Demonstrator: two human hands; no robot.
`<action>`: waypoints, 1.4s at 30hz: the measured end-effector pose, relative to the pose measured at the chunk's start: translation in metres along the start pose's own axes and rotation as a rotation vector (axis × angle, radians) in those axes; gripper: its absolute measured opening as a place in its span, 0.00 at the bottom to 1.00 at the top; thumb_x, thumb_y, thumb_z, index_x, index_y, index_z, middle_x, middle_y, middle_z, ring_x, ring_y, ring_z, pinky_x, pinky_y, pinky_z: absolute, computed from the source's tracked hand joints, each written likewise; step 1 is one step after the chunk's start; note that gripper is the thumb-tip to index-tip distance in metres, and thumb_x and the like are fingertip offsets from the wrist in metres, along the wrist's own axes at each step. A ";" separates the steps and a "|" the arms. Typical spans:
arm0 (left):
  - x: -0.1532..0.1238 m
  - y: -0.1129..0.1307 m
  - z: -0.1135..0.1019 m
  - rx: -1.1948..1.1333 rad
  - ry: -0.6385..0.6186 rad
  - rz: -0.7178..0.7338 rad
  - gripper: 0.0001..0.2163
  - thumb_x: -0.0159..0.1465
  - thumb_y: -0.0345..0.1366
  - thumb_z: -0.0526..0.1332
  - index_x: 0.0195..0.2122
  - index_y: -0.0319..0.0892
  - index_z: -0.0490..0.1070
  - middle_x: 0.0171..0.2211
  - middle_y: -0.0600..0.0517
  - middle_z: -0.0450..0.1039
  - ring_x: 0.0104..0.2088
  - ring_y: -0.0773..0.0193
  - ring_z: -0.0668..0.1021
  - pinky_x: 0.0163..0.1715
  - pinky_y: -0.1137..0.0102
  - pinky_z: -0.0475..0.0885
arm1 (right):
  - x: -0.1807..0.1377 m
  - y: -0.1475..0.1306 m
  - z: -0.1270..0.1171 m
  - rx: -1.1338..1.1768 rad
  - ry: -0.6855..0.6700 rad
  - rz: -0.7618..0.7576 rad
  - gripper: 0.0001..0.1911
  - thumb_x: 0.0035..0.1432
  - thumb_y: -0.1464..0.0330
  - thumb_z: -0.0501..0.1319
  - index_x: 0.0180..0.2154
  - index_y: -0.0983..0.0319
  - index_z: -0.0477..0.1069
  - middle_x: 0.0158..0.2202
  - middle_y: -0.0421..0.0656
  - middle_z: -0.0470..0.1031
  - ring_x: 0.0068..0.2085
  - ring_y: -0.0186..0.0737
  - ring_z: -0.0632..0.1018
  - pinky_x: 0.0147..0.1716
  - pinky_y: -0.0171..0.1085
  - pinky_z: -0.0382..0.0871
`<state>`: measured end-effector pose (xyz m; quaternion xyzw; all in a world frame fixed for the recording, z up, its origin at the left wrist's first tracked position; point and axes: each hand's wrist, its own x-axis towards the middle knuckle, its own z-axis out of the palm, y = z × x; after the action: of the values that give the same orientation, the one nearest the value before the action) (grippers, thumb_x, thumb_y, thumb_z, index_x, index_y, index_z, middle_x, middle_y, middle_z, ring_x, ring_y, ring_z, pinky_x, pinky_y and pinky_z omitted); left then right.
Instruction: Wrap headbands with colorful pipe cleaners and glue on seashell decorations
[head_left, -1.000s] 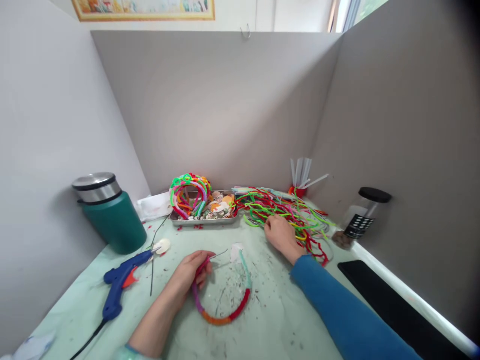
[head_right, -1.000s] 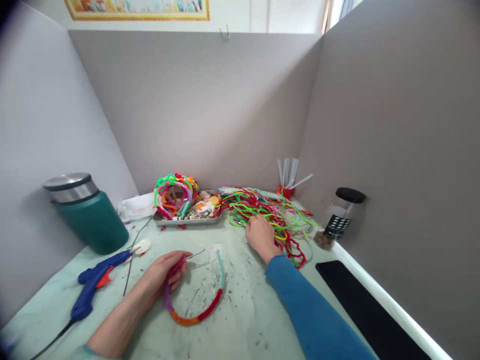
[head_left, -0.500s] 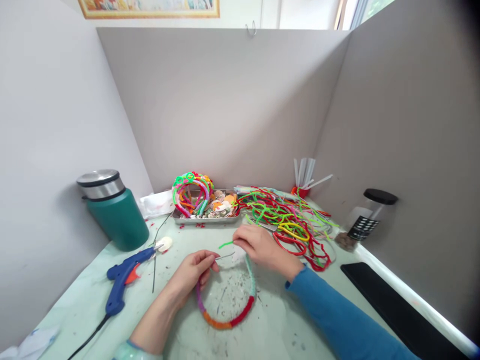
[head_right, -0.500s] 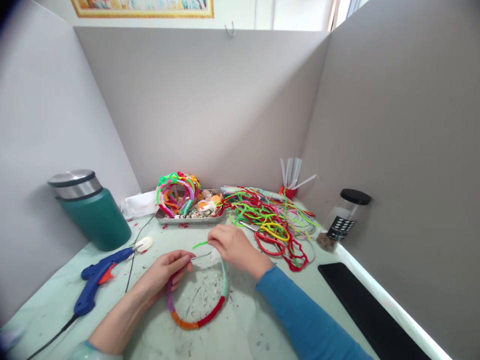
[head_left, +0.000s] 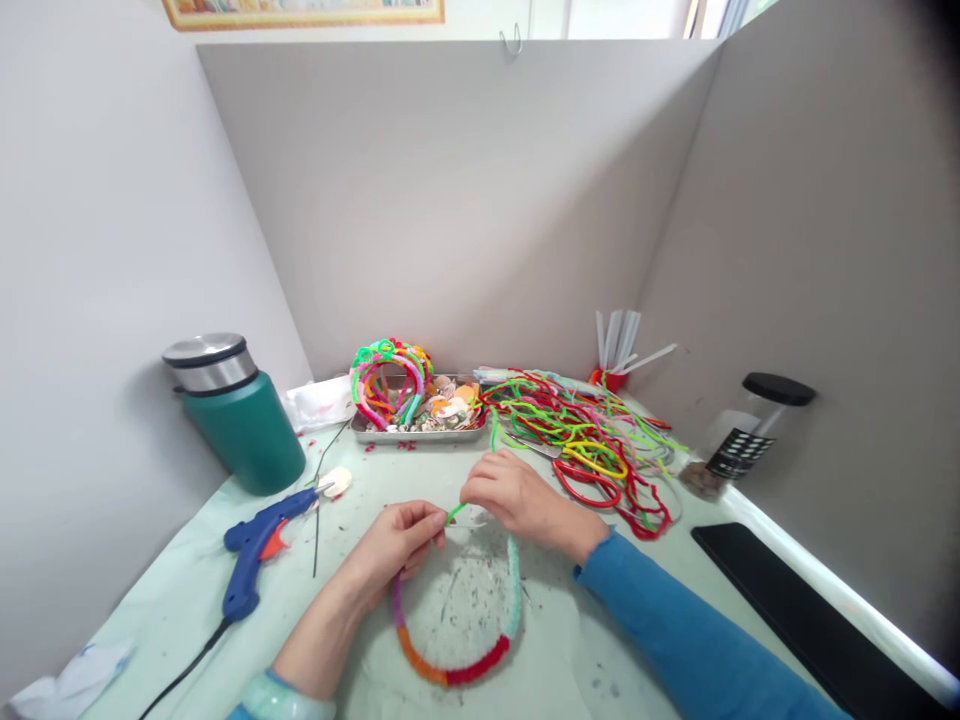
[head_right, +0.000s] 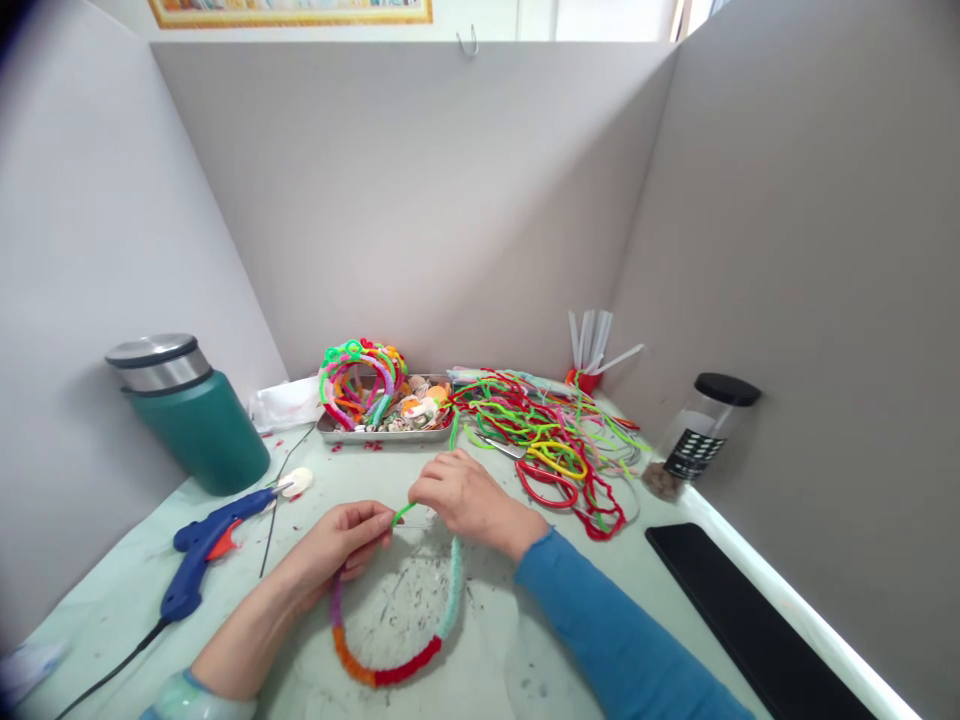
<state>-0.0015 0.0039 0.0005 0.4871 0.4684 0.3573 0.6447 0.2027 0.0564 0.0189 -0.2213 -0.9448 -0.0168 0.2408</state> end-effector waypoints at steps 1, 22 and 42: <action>0.000 0.000 0.000 0.010 -0.007 0.000 0.13 0.54 0.43 0.63 0.27 0.37 0.68 0.17 0.58 0.62 0.13 0.79 0.52 0.11 0.78 0.45 | 0.000 0.000 0.000 0.011 -0.005 -0.002 0.08 0.61 0.73 0.52 0.36 0.61 0.70 0.34 0.43 0.71 0.38 0.36 0.68 0.38 0.36 0.55; -0.006 0.013 0.009 0.098 0.050 0.074 0.15 0.47 0.39 0.68 0.31 0.39 0.66 0.19 0.60 0.66 0.11 0.80 0.54 0.10 0.79 0.46 | -0.004 -0.004 0.017 0.457 0.123 0.134 0.08 0.61 0.71 0.53 0.36 0.63 0.71 0.33 0.43 0.74 0.36 0.35 0.72 0.38 0.34 0.64; 0.000 0.003 0.005 0.621 0.134 0.218 0.09 0.54 0.38 0.59 0.22 0.39 0.72 0.19 0.55 0.69 0.21 0.69 0.64 0.21 0.75 0.56 | -0.005 -0.004 0.015 0.439 0.109 0.164 0.07 0.59 0.70 0.54 0.36 0.63 0.71 0.34 0.44 0.74 0.35 0.35 0.73 0.37 0.34 0.65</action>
<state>0.0031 0.0035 0.0036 0.6829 0.5413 0.2955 0.3915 0.1981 0.0523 0.0039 -0.2384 -0.8904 0.1965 0.3342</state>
